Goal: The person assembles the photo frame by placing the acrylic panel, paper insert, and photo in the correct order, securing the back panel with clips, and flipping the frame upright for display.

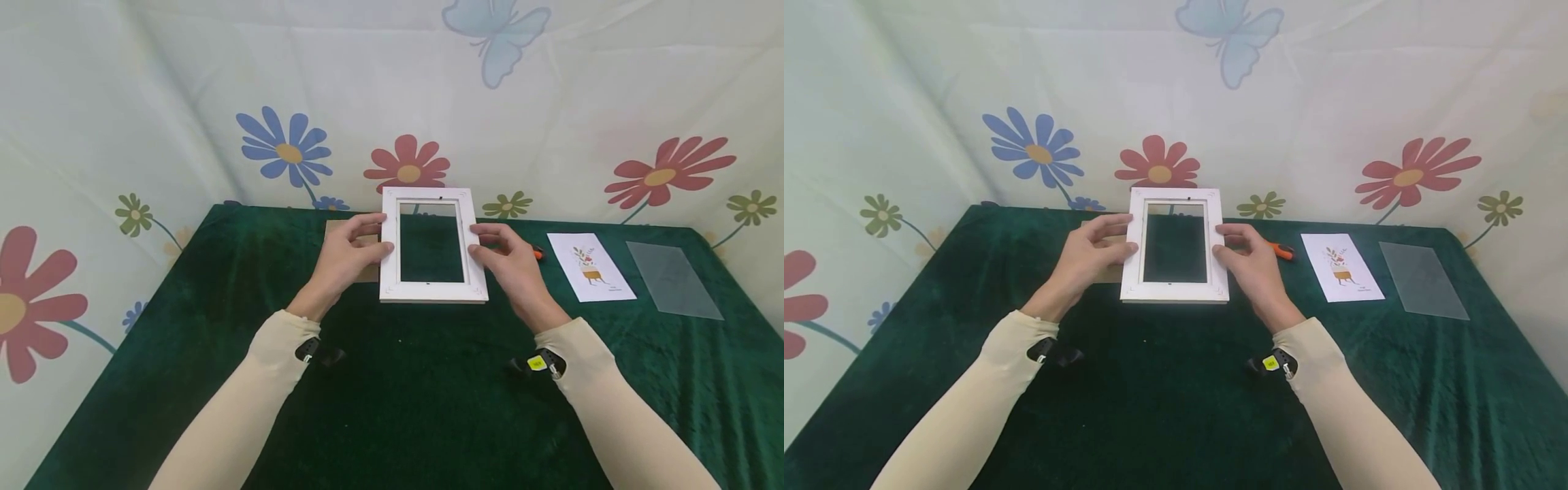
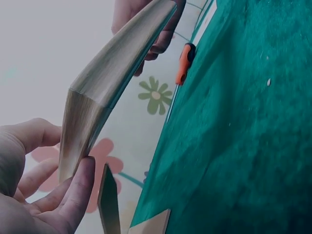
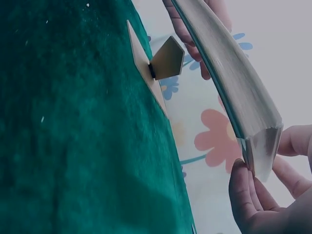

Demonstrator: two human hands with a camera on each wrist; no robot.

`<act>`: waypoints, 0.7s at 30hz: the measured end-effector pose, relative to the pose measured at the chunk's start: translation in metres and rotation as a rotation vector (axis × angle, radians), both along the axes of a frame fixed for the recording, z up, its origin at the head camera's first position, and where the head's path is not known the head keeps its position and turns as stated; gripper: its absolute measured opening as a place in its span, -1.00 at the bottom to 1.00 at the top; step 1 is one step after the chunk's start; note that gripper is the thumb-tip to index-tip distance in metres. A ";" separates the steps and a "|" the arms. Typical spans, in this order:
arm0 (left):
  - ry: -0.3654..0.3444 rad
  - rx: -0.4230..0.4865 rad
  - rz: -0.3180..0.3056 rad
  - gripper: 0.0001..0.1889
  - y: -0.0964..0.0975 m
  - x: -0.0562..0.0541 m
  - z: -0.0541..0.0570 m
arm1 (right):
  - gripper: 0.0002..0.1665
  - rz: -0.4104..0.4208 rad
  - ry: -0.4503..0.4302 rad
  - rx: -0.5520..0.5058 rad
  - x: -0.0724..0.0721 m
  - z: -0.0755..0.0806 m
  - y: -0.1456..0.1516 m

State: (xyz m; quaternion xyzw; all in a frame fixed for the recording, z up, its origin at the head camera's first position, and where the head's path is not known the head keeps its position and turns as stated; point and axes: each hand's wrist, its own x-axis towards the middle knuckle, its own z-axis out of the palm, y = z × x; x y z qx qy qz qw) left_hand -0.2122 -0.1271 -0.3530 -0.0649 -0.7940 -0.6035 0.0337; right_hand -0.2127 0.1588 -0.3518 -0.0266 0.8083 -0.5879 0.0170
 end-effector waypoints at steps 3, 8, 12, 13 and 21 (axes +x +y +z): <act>0.000 -0.006 -0.005 -0.41 0.006 0.001 -0.001 | -0.44 -0.005 0.005 0.005 0.001 -0.001 0.006; -0.003 -0.016 -0.007 -0.40 0.017 0.004 -0.001 | -0.41 -0.009 0.011 0.031 0.004 -0.004 0.016; 0.001 -0.040 0.000 -0.39 0.024 0.004 -0.001 | -0.40 -0.005 0.003 0.040 0.006 -0.004 0.022; 0.004 -0.046 0.000 -0.39 0.026 0.004 -0.001 | -0.40 -0.004 0.001 0.041 0.006 -0.004 0.023; 0.031 -0.068 -0.013 -0.40 0.040 0.008 -0.001 | -0.36 0.011 0.001 0.039 0.008 -0.006 0.037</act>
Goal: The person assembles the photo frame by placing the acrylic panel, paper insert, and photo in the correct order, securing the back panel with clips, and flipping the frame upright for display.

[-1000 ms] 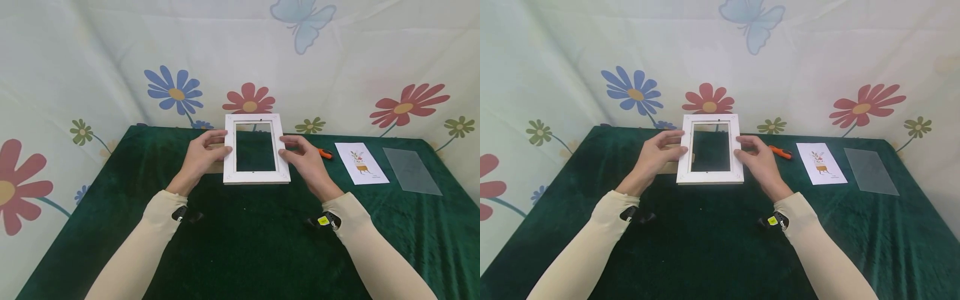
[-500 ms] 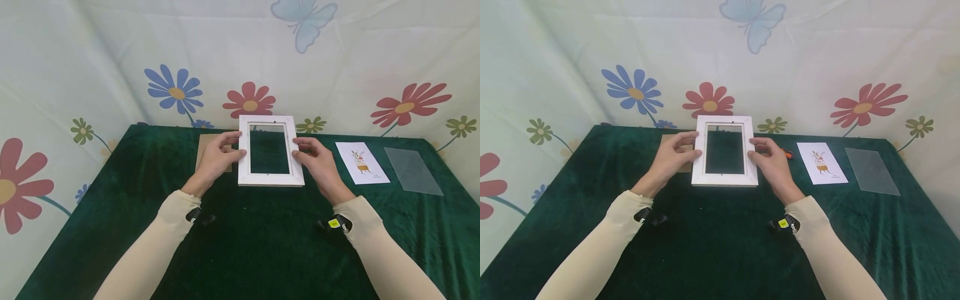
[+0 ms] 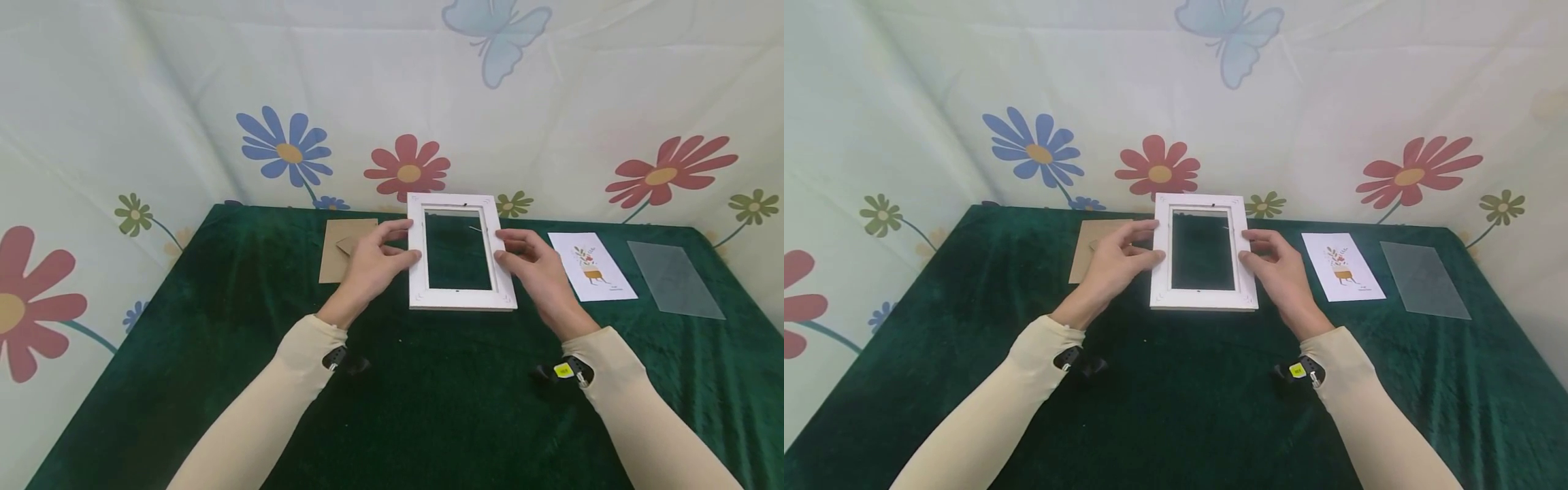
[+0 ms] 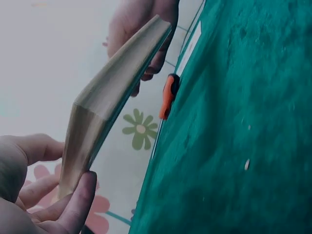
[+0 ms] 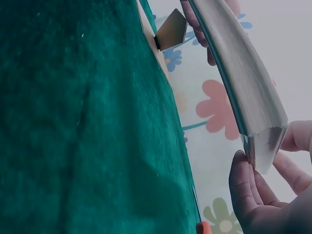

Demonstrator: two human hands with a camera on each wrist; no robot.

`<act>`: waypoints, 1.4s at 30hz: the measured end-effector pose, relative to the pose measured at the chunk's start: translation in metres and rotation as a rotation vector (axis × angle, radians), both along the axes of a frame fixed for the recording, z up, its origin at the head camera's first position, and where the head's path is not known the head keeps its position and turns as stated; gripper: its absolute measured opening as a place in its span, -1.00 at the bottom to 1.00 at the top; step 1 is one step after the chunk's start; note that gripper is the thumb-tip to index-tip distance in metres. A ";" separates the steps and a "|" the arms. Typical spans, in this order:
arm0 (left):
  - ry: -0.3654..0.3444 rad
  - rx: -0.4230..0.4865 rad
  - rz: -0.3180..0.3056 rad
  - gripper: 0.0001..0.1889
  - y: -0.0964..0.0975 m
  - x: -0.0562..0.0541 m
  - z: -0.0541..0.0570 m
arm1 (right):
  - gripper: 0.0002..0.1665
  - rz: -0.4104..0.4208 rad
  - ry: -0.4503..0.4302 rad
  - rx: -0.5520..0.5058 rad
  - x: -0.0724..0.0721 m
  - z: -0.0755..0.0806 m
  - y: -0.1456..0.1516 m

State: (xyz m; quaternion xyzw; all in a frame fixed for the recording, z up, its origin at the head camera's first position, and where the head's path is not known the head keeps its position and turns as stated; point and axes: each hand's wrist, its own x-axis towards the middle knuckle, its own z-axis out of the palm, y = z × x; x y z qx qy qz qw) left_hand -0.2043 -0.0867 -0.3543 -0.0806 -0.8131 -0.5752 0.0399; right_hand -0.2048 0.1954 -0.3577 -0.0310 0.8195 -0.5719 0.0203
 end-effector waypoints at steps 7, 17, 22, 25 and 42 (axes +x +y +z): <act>0.001 -0.023 -0.009 -0.40 0.013 0.006 -0.001 | -0.34 -0.013 -0.006 0.021 0.002 -0.003 0.010; 0.017 -0.020 -0.010 -0.39 0.022 0.012 -0.011 | -0.34 -0.021 0.003 0.058 0.001 -0.012 0.018; 0.031 -0.043 -0.018 -0.41 0.026 0.012 -0.018 | -0.34 -0.018 0.000 0.072 -0.001 -0.015 0.024; 0.021 -0.065 -0.020 -0.42 0.030 0.013 -0.021 | -0.34 -0.020 0.002 0.086 -0.001 -0.017 0.027; -0.026 -0.130 -0.036 -0.43 0.033 0.013 -0.036 | -0.37 0.045 -0.035 0.152 -0.001 -0.020 0.033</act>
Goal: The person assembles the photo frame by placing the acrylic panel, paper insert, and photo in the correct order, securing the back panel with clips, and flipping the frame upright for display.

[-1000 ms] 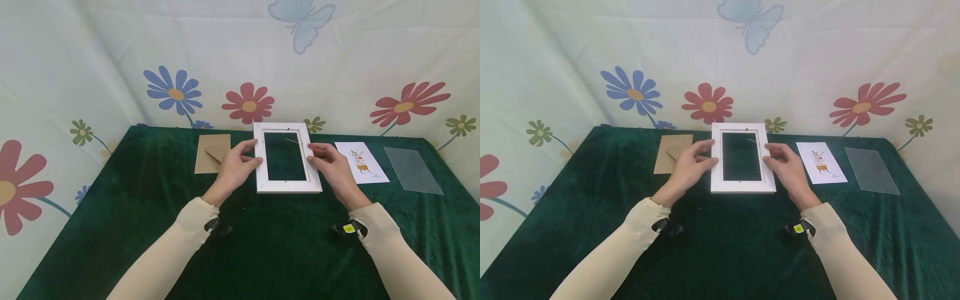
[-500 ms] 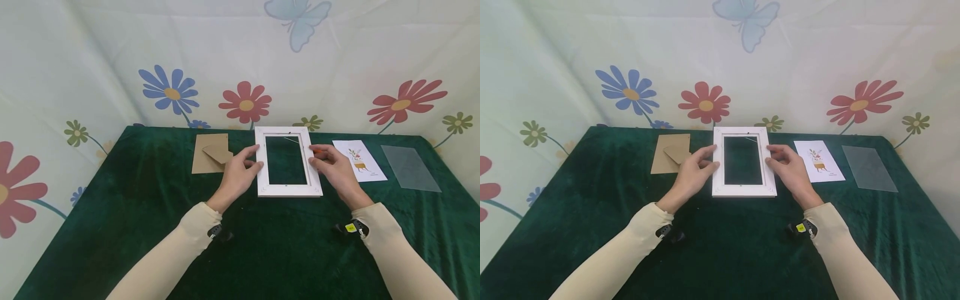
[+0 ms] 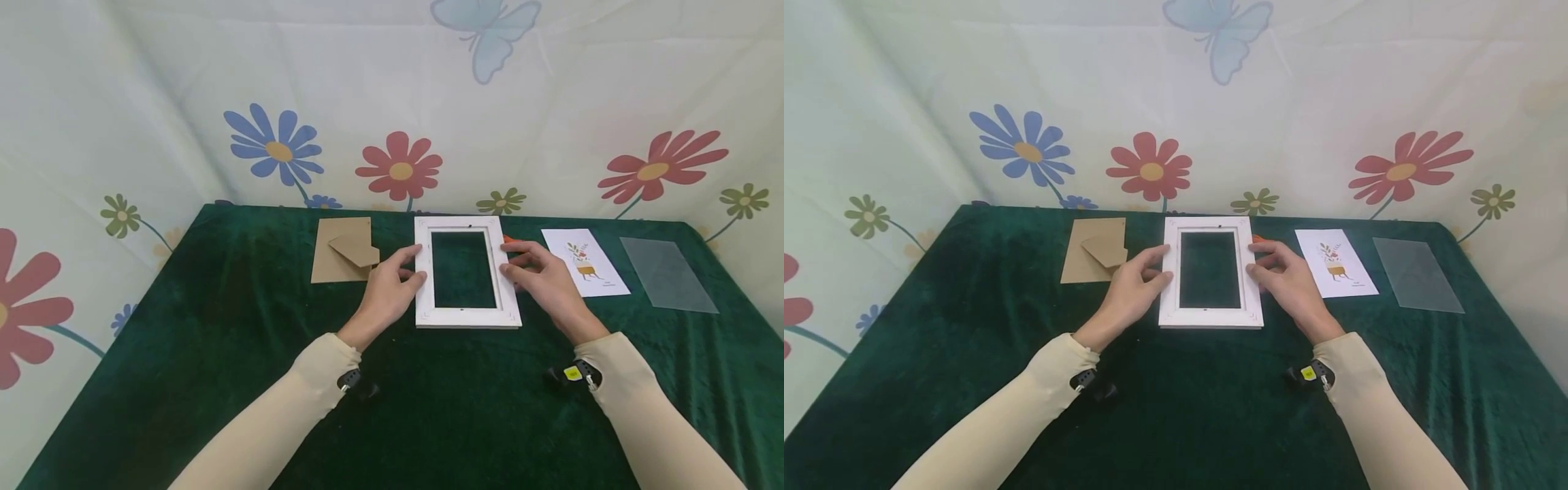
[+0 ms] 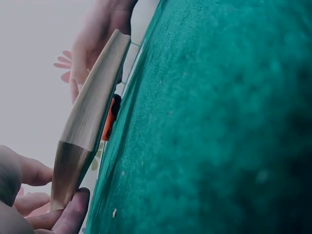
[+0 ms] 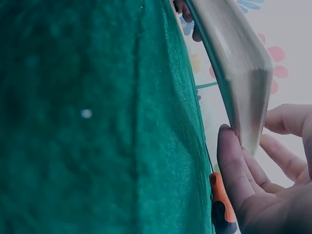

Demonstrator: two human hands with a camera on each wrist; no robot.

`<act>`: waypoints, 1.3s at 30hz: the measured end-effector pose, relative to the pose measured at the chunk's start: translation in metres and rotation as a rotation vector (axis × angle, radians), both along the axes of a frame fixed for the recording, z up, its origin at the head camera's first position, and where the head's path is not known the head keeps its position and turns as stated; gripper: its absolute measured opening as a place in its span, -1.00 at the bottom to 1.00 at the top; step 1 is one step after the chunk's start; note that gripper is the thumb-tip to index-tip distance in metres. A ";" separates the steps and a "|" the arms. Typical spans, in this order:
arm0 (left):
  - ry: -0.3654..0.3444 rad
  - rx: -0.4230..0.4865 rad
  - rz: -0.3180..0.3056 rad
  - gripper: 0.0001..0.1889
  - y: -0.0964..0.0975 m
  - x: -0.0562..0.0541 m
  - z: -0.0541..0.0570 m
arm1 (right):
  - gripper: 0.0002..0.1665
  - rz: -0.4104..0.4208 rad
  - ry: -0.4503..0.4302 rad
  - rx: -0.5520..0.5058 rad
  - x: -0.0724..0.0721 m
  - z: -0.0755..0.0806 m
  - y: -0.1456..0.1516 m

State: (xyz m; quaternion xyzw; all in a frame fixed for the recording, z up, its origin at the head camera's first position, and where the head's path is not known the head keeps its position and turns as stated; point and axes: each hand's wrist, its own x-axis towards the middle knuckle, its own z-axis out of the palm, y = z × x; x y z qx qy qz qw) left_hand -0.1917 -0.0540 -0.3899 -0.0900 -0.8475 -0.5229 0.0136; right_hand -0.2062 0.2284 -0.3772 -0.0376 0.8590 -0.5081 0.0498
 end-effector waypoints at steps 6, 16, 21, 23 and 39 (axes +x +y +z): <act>-0.005 -0.030 0.015 -0.44 -0.001 -0.003 -0.002 | -0.37 0.025 -0.016 0.001 -0.002 -0.002 0.000; -0.028 -0.037 0.013 -0.45 -0.005 -0.003 -0.001 | -0.37 0.052 -0.028 -0.003 -0.003 -0.002 -0.001; -0.037 -0.039 0.011 -0.45 -0.006 -0.002 -0.002 | -0.36 0.060 -0.034 0.003 -0.003 -0.003 -0.001; -0.044 -0.041 0.013 -0.45 -0.006 -0.003 -0.002 | -0.36 0.064 -0.037 0.001 -0.003 -0.003 -0.001; -0.041 -0.085 0.009 -0.45 -0.009 -0.002 -0.002 | -0.36 0.089 -0.089 -0.028 -0.005 -0.004 -0.001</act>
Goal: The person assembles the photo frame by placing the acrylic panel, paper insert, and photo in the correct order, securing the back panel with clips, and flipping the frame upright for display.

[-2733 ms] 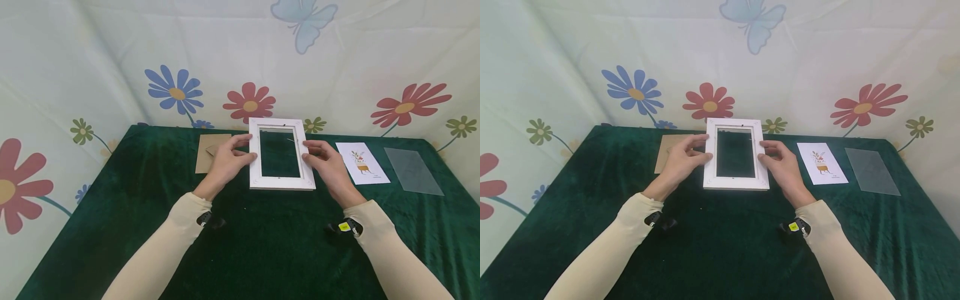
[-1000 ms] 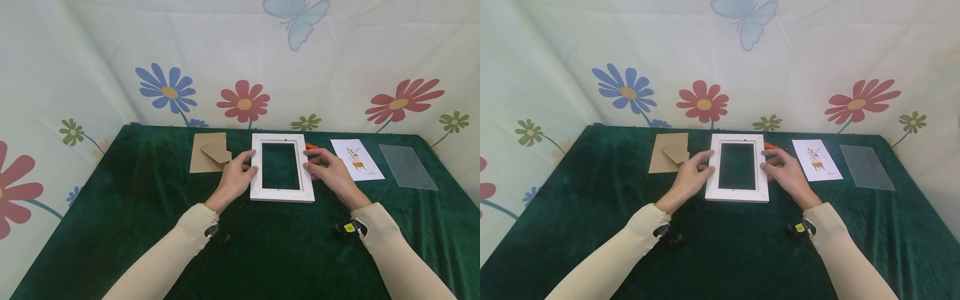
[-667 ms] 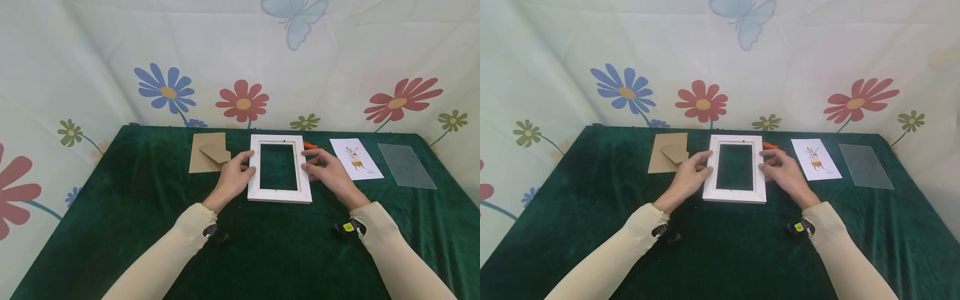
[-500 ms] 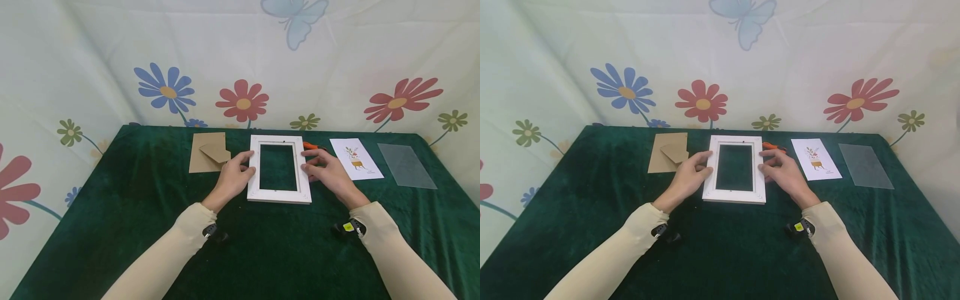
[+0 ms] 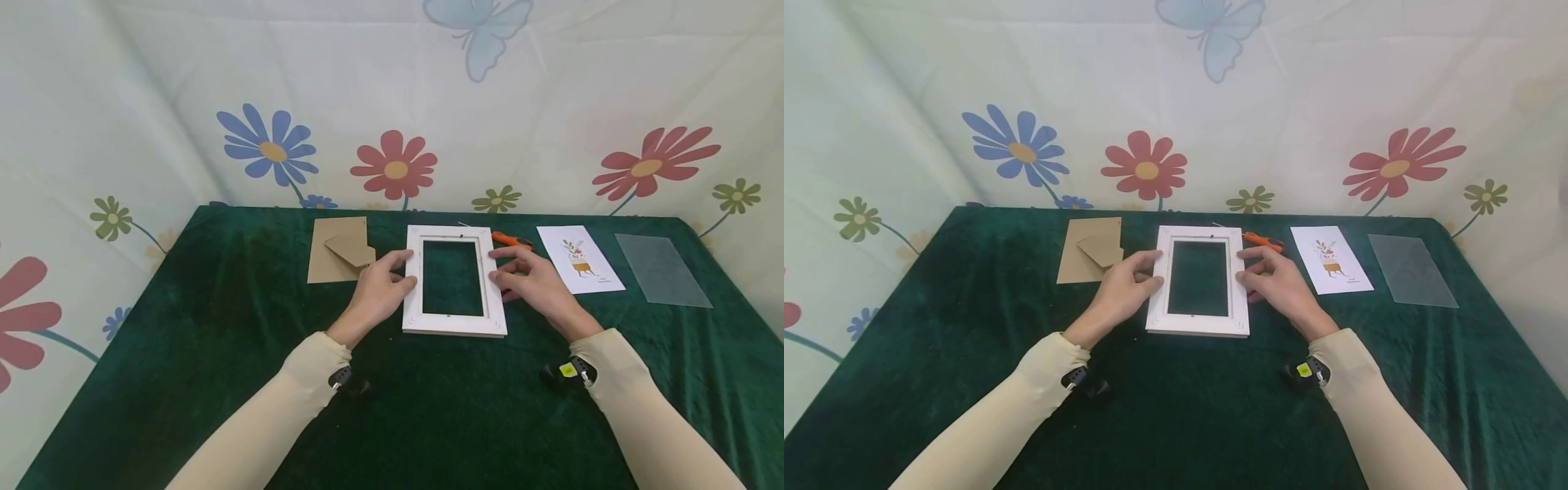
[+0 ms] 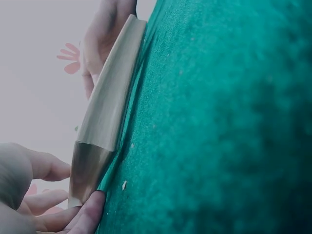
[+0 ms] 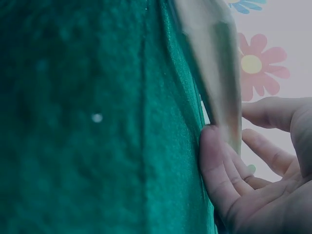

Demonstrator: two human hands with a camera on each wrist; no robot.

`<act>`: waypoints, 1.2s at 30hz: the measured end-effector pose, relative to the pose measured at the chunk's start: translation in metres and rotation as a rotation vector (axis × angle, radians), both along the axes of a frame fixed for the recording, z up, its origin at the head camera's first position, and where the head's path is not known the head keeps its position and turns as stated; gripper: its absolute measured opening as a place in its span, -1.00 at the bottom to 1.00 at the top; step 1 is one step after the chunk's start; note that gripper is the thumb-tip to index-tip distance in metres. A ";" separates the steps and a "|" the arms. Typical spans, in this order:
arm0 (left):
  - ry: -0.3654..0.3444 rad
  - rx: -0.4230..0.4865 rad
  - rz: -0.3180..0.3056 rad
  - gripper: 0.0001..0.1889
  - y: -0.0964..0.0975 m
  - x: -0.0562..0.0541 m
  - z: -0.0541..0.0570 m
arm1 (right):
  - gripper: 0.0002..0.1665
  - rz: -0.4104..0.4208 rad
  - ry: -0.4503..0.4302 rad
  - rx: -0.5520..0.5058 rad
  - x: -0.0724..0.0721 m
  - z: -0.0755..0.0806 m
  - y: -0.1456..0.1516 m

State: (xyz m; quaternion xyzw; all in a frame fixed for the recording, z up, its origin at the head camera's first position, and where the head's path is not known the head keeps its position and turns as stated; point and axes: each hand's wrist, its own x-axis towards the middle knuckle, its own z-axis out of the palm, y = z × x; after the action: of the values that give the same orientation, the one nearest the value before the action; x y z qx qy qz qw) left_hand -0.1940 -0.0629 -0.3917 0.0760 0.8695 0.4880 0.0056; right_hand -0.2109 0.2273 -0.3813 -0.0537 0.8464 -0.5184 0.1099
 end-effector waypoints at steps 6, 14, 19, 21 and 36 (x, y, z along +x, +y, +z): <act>0.021 -0.020 -0.009 -0.45 0.000 0.000 0.001 | -0.38 0.013 -0.008 0.009 0.000 0.000 0.000; 0.033 -0.050 -0.006 -0.45 0.001 0.000 0.000 | -0.38 0.026 -0.006 0.023 0.000 -0.001 0.000; 0.028 -0.057 -0.013 -0.44 0.000 0.000 -0.001 | -0.38 0.030 -0.013 0.043 -0.001 -0.001 0.000; 0.023 -0.055 -0.016 -0.44 0.000 0.000 -0.001 | -0.37 0.035 -0.013 0.050 -0.001 -0.002 0.000; 0.014 -0.059 -0.028 -0.45 0.000 0.001 -0.001 | -0.30 0.066 0.003 0.096 0.001 0.002 0.000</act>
State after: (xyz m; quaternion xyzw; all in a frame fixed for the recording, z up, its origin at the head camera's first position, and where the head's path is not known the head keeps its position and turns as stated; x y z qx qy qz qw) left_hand -0.1932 -0.0627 -0.3925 0.0913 0.8824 0.4615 0.0084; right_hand -0.2101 0.2271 -0.3789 -0.0771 0.8681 -0.4733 0.1282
